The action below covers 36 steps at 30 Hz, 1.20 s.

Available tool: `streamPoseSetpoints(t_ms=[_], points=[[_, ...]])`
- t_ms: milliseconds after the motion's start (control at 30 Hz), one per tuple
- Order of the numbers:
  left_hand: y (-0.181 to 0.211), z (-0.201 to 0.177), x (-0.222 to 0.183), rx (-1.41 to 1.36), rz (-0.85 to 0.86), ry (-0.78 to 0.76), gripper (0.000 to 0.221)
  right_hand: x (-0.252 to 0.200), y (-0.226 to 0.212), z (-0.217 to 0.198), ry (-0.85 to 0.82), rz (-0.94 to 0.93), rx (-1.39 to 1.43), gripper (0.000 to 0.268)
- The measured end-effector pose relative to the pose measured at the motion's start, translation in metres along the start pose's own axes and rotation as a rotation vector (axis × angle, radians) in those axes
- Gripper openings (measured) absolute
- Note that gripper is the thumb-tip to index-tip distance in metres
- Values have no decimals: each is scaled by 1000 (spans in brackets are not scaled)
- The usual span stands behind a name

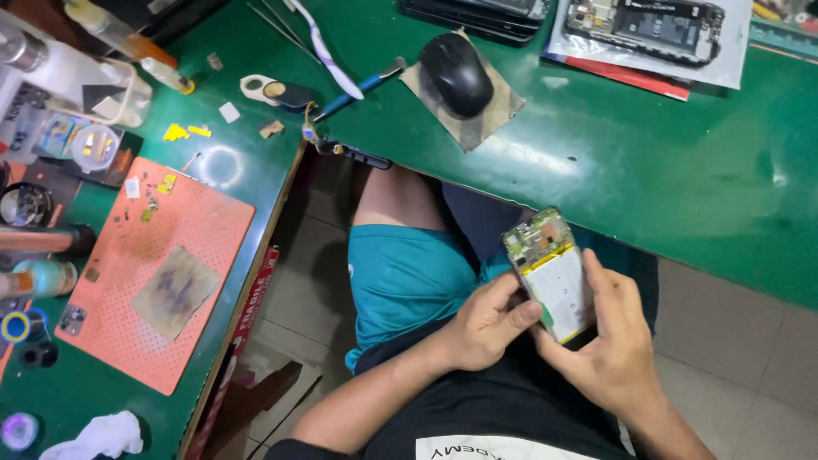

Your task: The person disassembles a smartphone, removes the back cover, and manipulates internal components including the battery and motherboard. They connect a charging cable to test the device, then reassemble the phone by reattaching the back cover and securing internal parts.

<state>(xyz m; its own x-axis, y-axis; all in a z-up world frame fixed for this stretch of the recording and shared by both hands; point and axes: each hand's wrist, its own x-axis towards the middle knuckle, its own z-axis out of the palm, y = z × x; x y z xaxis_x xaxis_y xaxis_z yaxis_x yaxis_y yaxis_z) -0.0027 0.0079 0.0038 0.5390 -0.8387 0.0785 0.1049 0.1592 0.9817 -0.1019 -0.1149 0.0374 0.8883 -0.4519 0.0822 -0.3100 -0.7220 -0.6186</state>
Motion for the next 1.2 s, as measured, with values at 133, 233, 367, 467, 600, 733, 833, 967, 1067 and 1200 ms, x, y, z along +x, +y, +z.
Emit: streamPoseSetpoints(t_ms=[133, 233, 367, 467, 600, 733, 833, 967, 1067, 1200], points=[[5, 1, 0, -241, -73, -56, 61, 15, 12, -5, 135, -98, -115, 92], [6, 0, -1, -165, -91, -69, 56, 31, 23, -10, 294, -209, -189, 82], [9, -1, 0, -93, -156, -75, 52, 46, 31, -14, 362, -261, -258, 78], [11, -2, 1, -41, -138, -81, 42, 58, 31, -17, 378, -287, -287, 78], [22, -5, 4, 67, -78, -105, 31, 72, 44, -18, 379, -331, -345, 77], [24, -10, 11, 67, -44, -114, 27, 79, 52, -25, 336, -262, -311, 71], [32, -17, 23, 124, 3, -90, 25, 84, 64, -30, 295, -243, -329, 72], [53, -32, 52, 254, 98, -138, 22, 94, 68, -36, 152, -222, -319, 76], [73, -42, 87, 382, 240, -163, 22, 112, 64, -54, -23, -229, -328, 80], [87, -49, 147, 685, 491, -158, 23, 156, 67, -99, -87, -354, -232, 66]])
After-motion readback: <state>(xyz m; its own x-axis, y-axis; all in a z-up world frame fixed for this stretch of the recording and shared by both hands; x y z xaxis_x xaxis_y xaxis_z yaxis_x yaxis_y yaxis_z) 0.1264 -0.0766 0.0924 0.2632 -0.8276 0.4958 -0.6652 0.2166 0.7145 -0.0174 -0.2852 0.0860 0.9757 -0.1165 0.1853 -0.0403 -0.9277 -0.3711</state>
